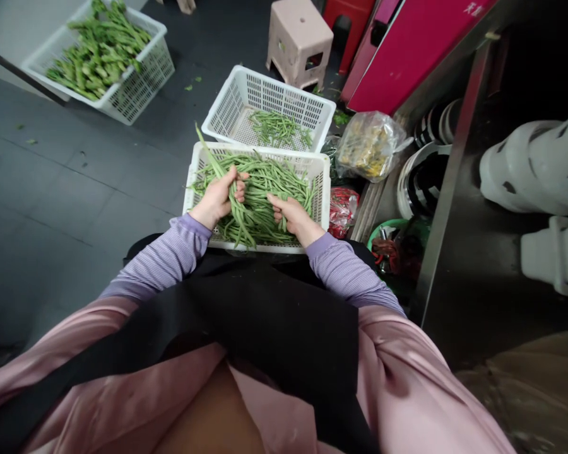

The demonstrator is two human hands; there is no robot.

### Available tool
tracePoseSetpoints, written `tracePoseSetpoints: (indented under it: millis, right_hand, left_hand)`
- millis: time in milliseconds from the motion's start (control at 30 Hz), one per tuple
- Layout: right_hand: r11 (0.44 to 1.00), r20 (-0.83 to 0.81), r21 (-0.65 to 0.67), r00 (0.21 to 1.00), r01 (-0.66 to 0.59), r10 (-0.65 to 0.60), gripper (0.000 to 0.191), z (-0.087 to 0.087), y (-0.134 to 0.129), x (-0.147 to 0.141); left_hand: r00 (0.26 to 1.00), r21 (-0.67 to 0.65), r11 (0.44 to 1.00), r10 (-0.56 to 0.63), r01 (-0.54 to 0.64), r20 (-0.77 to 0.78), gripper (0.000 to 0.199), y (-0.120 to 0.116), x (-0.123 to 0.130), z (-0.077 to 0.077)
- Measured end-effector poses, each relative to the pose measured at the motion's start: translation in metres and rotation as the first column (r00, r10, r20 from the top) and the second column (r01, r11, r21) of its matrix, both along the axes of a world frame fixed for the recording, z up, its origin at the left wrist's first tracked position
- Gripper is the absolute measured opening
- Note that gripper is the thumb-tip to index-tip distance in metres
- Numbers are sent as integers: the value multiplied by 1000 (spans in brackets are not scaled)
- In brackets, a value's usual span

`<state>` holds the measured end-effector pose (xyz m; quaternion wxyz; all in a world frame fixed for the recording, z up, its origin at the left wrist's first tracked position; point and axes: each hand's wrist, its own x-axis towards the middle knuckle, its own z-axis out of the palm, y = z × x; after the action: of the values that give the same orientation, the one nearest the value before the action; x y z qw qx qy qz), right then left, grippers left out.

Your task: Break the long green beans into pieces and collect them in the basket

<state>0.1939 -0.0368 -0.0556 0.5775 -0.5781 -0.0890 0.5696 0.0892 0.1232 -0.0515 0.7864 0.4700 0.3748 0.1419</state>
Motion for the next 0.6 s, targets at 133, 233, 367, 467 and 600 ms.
tracePoseSetpoints:
  millis: [133,233,367,467,600]
  right_hand:
    - [991,289,-34,948,-132,136,34,-3,1,-5]
    - [982,497,-80,847,-172,189,31,-3,3,-15]
    - [988,633,-71,759,-140,153,21,-7,5,-13]
    - [989,725,-79,675,-122,141,18,0,4,-6]
    - [885,700,34,642,-465,311,17,25,-6,-5]
  left_hand:
    - [994,-216,976,25,-2,105,46,12,0,4]
    - [993,-234,972,21,7,116,51,13,0,-2]
    - [996,-48,998,32,-28,83,53,11,-1,-12]
    - [995,129,988,75,-83,64,51,10,-3,-14]
    - [996,131,988,82,-85,28,49,8,-5,-13]
